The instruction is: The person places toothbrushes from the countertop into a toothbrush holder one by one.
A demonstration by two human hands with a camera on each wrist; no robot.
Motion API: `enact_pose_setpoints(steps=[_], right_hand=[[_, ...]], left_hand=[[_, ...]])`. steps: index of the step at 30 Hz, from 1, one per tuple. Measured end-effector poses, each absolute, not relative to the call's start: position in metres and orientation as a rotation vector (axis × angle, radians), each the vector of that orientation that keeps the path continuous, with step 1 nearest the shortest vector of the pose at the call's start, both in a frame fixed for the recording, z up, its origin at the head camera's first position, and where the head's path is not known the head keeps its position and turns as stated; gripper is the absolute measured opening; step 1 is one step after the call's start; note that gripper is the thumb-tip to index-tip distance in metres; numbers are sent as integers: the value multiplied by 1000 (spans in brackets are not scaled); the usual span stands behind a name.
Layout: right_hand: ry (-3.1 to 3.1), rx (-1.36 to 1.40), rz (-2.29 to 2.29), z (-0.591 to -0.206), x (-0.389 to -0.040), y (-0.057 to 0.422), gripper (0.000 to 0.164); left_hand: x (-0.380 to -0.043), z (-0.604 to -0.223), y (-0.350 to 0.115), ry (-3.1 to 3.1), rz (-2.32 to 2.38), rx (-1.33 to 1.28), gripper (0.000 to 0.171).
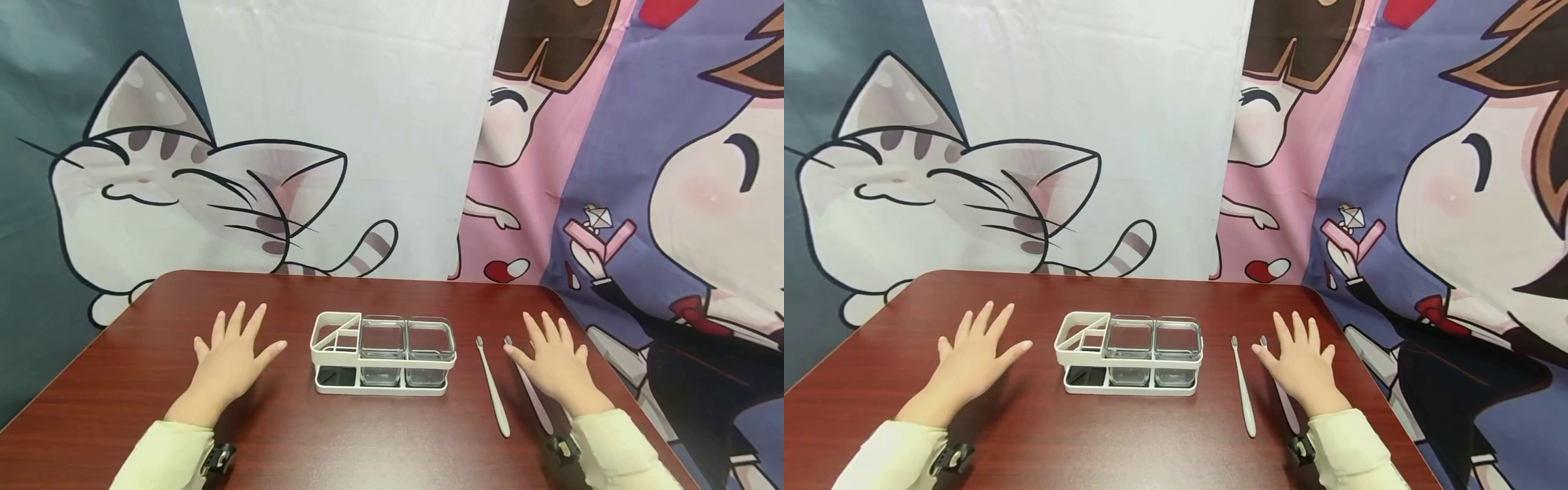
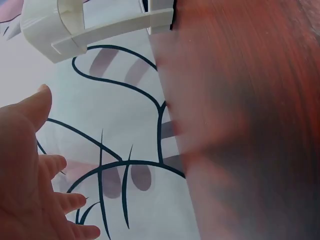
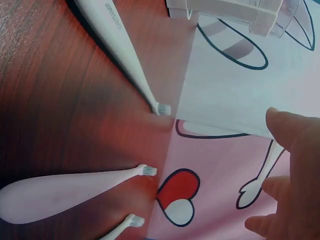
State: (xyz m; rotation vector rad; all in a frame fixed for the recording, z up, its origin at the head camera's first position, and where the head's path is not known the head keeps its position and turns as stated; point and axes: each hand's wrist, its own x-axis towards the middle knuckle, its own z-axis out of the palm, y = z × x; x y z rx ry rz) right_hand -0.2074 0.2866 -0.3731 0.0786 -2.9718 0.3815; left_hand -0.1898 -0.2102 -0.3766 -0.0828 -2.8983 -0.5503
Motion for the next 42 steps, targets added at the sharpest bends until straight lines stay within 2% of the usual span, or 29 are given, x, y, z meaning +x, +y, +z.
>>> enact_pose_setpoints(steps=[15,30,42], right_hand=[[-3016,11,512,-385,-221,311,90],[-2983,105,670,-396,-233,334,80],[-2993,10,817,-399,-241,338,77]], left_hand=[[-203,-373,-194,-2856,-859,-153,80],[-213,-383,-185,-2763,-1060,-324,69],[-218,-385,-182,-2744,-1205,-373,62]])
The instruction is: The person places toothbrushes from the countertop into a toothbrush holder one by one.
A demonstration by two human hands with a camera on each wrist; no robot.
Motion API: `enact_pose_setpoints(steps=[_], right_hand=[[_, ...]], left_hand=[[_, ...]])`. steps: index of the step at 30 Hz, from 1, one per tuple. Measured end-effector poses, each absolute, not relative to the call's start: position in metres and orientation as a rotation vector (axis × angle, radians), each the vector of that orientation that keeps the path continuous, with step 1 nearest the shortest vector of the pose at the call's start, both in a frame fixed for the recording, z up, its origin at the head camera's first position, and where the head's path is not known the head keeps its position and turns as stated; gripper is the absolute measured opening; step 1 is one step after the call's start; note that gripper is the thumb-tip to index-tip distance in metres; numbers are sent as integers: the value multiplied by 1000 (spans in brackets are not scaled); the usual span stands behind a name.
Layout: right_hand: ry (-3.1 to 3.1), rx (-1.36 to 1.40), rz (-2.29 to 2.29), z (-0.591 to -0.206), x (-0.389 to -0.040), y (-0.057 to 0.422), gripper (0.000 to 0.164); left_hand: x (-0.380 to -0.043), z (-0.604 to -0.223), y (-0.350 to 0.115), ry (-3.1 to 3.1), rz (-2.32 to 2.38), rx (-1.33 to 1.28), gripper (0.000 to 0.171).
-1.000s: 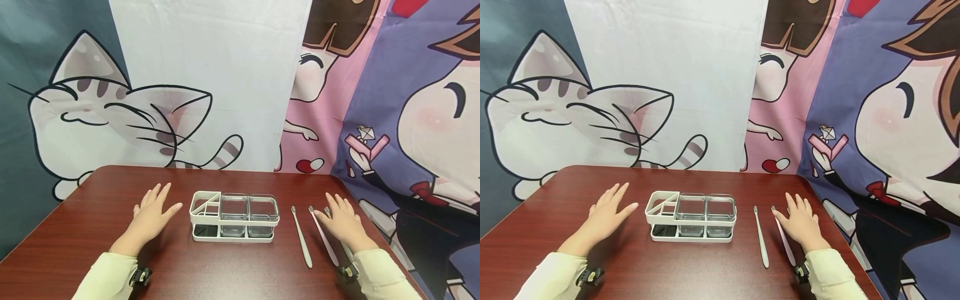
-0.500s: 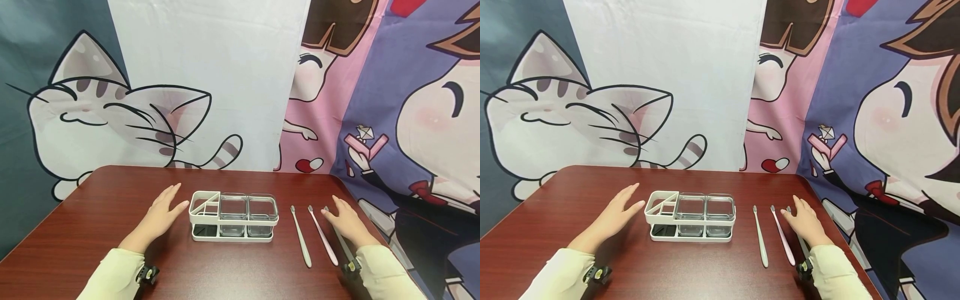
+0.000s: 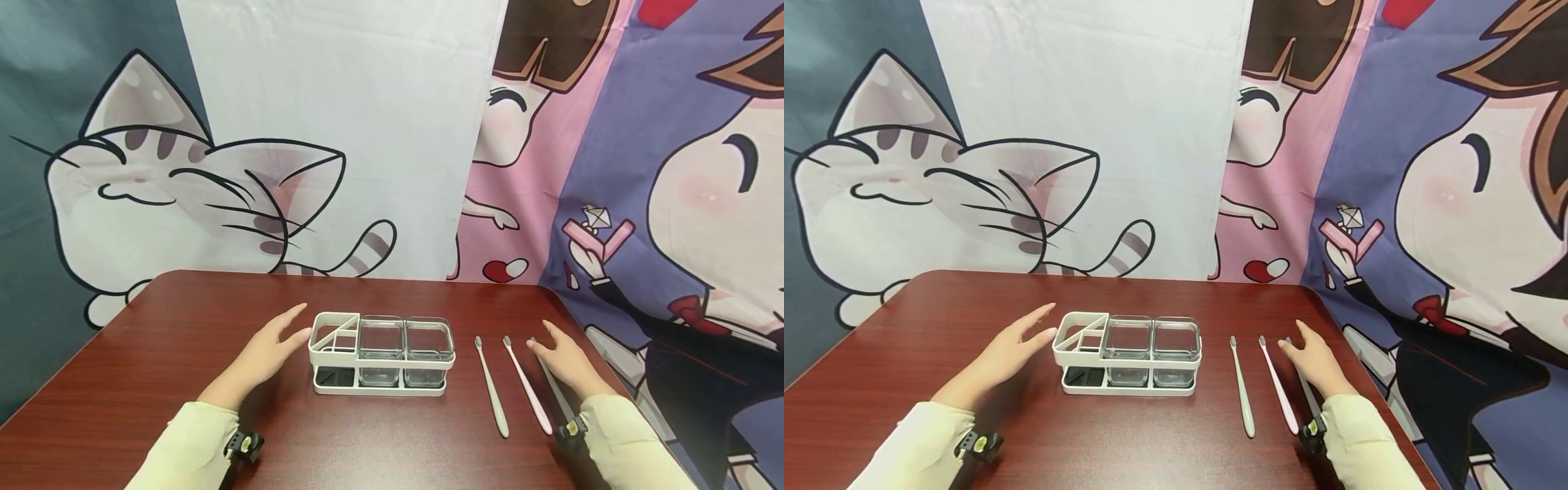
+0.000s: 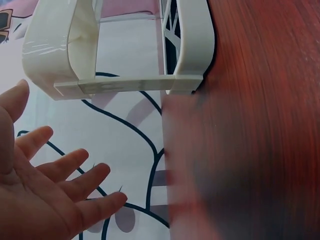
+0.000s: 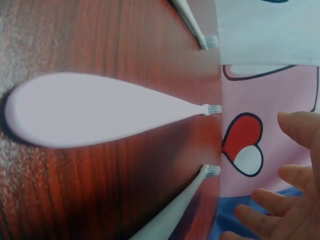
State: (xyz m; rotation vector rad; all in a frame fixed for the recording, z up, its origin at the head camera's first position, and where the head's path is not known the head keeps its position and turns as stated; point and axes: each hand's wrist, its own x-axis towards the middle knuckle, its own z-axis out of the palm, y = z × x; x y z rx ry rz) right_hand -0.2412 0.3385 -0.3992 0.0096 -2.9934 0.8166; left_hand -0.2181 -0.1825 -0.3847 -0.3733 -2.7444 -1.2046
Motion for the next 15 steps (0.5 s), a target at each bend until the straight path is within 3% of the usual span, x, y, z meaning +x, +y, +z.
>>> enact_pose_setpoints(steps=[15], right_hand=[[-2868,-151,1130,-411,-252,350,68]], left_hand=[[-223,-387,-176,-2714,-1391,-395,57]])
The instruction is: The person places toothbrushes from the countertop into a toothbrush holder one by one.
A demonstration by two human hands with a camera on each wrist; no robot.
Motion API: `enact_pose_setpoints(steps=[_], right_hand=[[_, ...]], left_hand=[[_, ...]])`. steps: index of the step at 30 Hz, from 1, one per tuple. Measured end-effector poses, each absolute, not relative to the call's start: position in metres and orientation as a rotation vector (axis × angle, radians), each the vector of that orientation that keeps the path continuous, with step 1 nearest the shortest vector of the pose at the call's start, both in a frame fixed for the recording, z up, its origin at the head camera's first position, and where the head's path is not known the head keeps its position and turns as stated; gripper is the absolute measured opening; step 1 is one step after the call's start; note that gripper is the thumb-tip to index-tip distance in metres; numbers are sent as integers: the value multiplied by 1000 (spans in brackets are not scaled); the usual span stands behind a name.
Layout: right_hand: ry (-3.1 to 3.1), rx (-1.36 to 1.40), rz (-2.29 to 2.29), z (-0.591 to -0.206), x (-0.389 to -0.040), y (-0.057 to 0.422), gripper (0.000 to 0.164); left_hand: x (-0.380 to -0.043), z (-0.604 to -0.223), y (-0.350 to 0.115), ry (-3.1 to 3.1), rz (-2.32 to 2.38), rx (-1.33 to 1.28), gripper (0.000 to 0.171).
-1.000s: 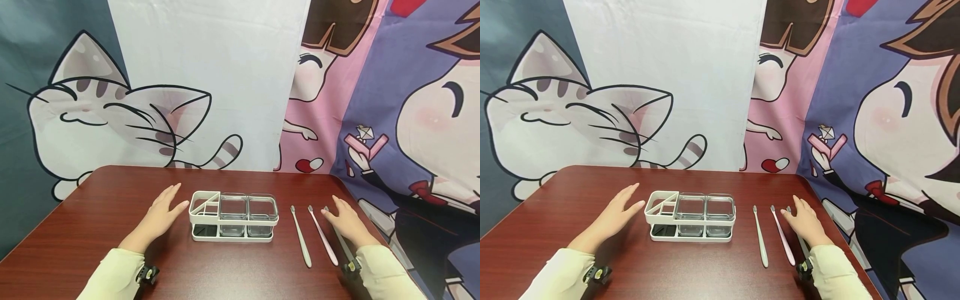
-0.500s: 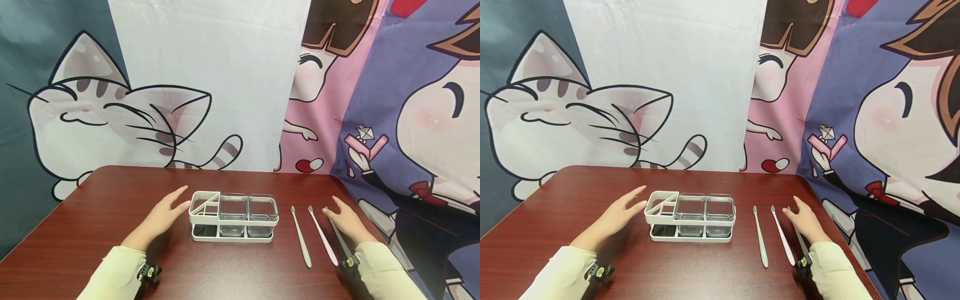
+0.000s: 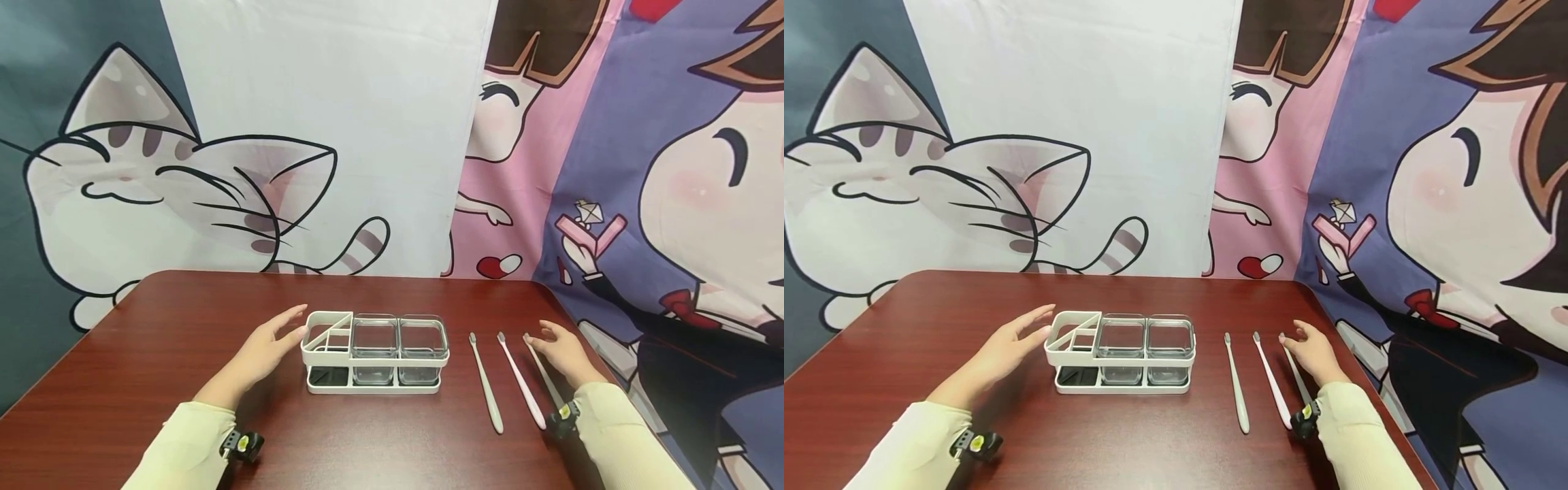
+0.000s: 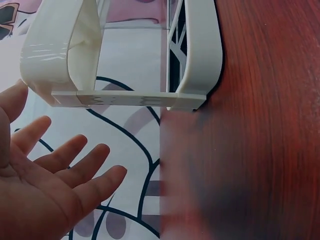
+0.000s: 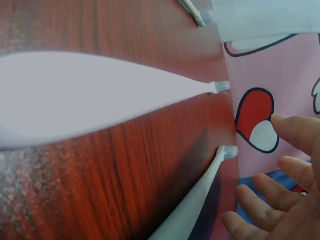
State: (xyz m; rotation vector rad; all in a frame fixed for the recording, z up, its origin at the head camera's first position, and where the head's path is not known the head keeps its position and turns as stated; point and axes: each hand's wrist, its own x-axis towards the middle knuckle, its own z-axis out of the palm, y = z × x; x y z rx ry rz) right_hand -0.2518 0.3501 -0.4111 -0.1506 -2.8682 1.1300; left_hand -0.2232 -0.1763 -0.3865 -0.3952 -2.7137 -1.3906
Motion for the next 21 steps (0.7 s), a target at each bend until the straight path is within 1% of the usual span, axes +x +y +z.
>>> enact_pose_setpoints(steps=[8,11,18,21], right_hand=[[-2838,-169,1219,-414,-256,355,60],[-2841,-186,1273,-414,-259,356,60],[-2815,-287,1483,-412,-263,361,61],[-2819,-289,1537,-412,-263,364,60]], left_hand=[[-224,-390,-177,-2719,-1455,-373,55],[-225,-391,-177,-2718,-1497,-374,56],[-224,-388,-176,-2679,-1793,-385,54],[-224,-386,-175,-2683,-1851,-362,54]])
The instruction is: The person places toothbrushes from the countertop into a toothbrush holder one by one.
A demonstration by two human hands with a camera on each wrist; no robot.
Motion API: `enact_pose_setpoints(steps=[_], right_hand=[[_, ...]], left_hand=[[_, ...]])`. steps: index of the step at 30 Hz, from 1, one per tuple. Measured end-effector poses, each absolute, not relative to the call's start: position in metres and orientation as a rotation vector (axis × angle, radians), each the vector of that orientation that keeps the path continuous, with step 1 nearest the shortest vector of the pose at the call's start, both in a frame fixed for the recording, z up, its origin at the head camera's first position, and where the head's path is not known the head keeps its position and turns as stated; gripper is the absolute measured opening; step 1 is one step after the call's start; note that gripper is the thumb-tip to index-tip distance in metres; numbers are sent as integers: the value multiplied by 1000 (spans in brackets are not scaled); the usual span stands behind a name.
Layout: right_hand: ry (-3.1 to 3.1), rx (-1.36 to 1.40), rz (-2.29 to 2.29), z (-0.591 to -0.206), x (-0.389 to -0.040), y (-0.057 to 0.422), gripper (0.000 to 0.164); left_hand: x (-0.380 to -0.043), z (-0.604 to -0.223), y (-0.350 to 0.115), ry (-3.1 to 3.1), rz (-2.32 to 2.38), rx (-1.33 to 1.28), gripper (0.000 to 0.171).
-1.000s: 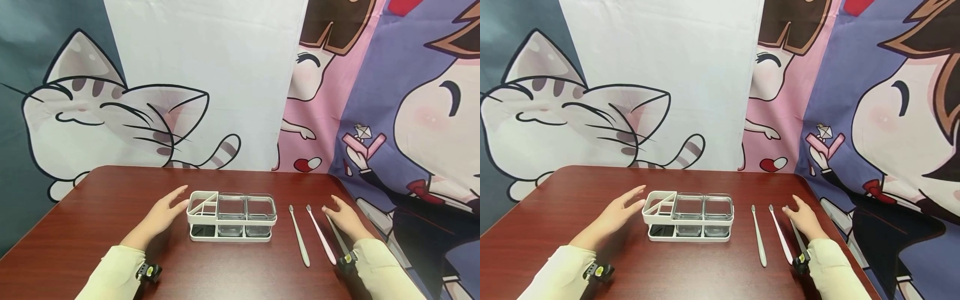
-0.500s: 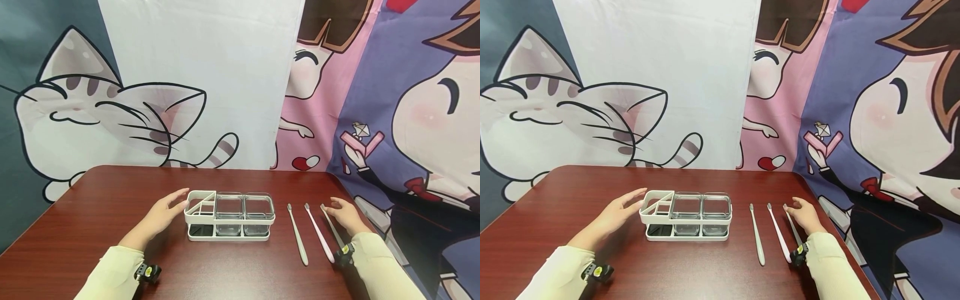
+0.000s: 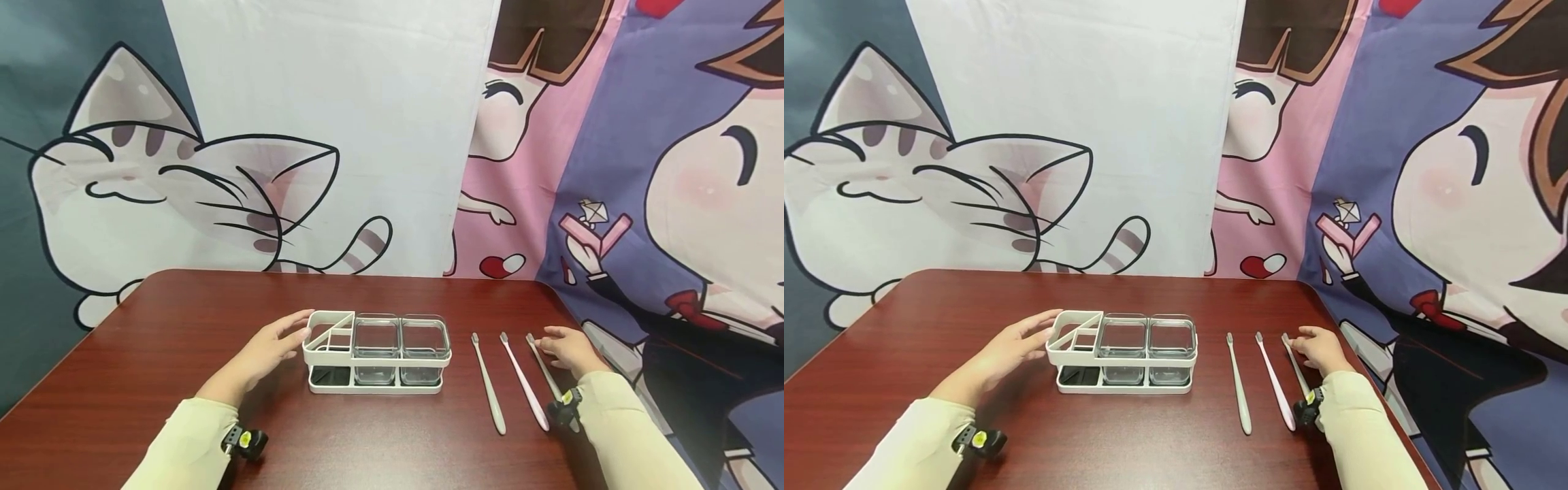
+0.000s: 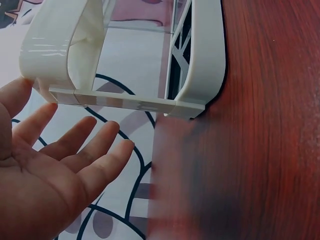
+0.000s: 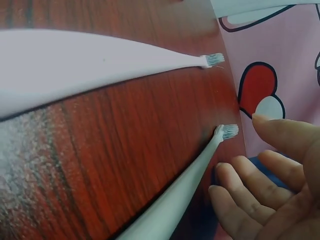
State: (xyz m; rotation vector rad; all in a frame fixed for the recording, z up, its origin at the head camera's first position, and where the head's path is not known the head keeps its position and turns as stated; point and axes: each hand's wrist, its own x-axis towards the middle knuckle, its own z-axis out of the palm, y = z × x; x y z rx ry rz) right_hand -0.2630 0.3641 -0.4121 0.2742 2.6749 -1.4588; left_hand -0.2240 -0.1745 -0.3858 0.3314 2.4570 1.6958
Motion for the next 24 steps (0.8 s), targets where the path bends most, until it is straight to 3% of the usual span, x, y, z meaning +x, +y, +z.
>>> enact_pose_setpoints(steps=[12,24], right_hand=[[2560,313,-1454,-415,-267,371,62],[2632,336,-1300,-416,-269,365,47]], left_hand=[[-226,-389,-173,2421,1725,299,56],[-225,-387,-173,2438,1702,272,56]])
